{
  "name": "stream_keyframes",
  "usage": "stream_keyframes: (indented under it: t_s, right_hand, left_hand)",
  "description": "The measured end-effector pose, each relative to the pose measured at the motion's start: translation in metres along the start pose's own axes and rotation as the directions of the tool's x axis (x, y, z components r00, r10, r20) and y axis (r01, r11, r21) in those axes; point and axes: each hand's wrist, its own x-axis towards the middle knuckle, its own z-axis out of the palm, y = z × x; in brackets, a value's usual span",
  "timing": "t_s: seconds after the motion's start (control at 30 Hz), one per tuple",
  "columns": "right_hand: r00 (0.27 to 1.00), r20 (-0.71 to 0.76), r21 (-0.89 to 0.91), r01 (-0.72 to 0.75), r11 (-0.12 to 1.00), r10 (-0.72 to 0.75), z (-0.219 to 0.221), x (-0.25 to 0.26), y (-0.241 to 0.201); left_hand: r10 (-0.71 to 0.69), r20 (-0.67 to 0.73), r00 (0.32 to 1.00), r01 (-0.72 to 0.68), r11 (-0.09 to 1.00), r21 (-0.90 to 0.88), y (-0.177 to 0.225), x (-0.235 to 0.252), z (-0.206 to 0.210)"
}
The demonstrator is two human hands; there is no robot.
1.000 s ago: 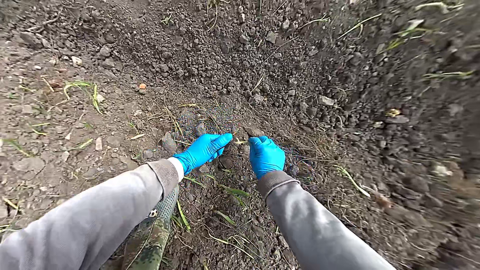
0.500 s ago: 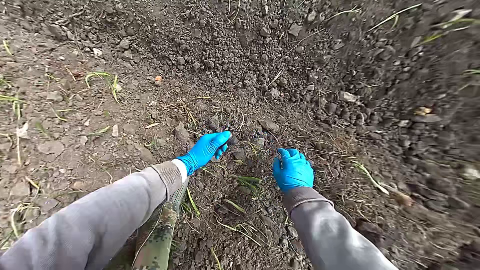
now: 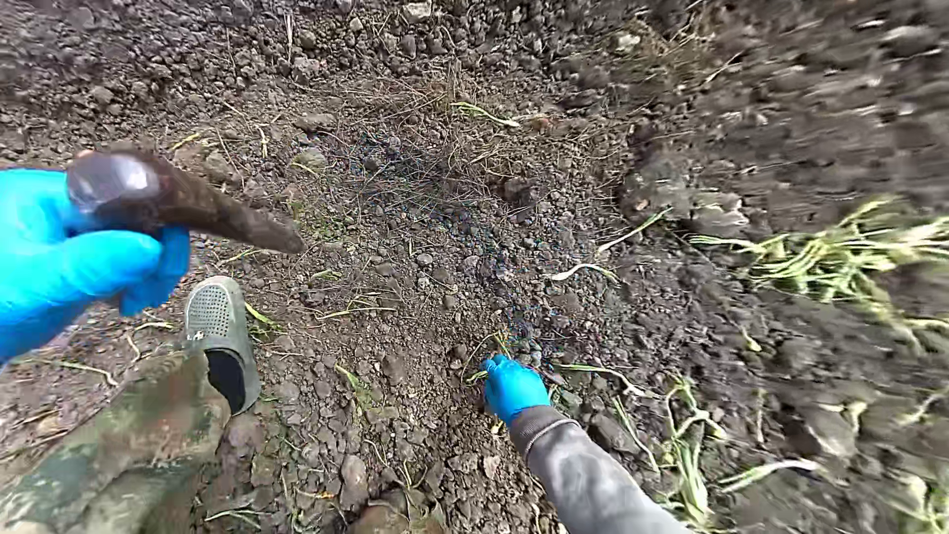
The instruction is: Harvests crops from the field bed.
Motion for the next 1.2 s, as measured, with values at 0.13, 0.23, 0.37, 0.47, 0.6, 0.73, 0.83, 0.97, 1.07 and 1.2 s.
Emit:
stream_keyframes:
  t_s: [0.13,0.23,0.37,0.47,0.6,0.73,0.83,0.97,1.07,1.2]
  right_hand:
    - [0.961,0.025,0.246,-0.272,0.93,0.275,0.051,-0.003,-0.02]
    - [0.989,-0.06,0.394,-0.102,0.914,0.136,0.076,-0.029,-0.028]
    - [0.985,-0.117,0.53,0.167,0.831,-0.123,0.113,-0.087,-0.013]
    - [0.985,-0.172,0.584,0.111,0.804,-0.011,0.154,-0.133,0.033]
    - [0.907,-0.209,0.554,-0.198,0.809,0.365,0.233,-0.176,0.136]
    - [0.764,0.015,0.553,-0.544,0.631,0.646,0.267,-0.187,0.221]
    - [0.754,0.08,0.556,-0.576,0.599,0.652,0.263,-0.173,0.252]
    - [0.755,0.09,0.615,-0.555,0.56,0.65,0.264,-0.127,0.262]
    - [0.69,0.075,0.71,-0.544,0.448,0.72,0.27,-0.112,0.252]
    - [0.683,0.119,0.675,-0.588,0.446,0.721,0.265,-0.105,0.236]
  left_hand:
    - [-0.162,0.011,0.987,0.149,0.933,0.329,0.081,0.024,0.072]
    - [-0.063,0.072,0.995,0.029,0.916,0.4,0.092,0.052,0.143]
    - [-0.221,0.088,0.971,0.165,0.89,0.424,0.054,0.09,0.253]
    - [-0.455,0.14,0.879,0.297,0.754,0.586,-0.042,0.105,0.311]
    - [-0.394,-0.086,0.915,0.373,0.746,0.552,-0.095,0.088,0.346]
    - [-0.455,-0.145,0.878,0.478,0.83,0.288,-0.108,0.081,0.351]
    - [-0.468,-0.092,0.879,0.476,0.847,0.235,-0.111,0.081,0.367]
    - [-0.343,-0.285,0.895,0.44,0.787,0.432,-0.1,0.092,0.399]
    - [-0.299,-0.377,0.877,0.467,0.718,0.517,-0.101,0.1,0.43]
    - [-0.361,-0.418,0.833,0.548,0.638,0.54,-0.112,0.108,0.432]
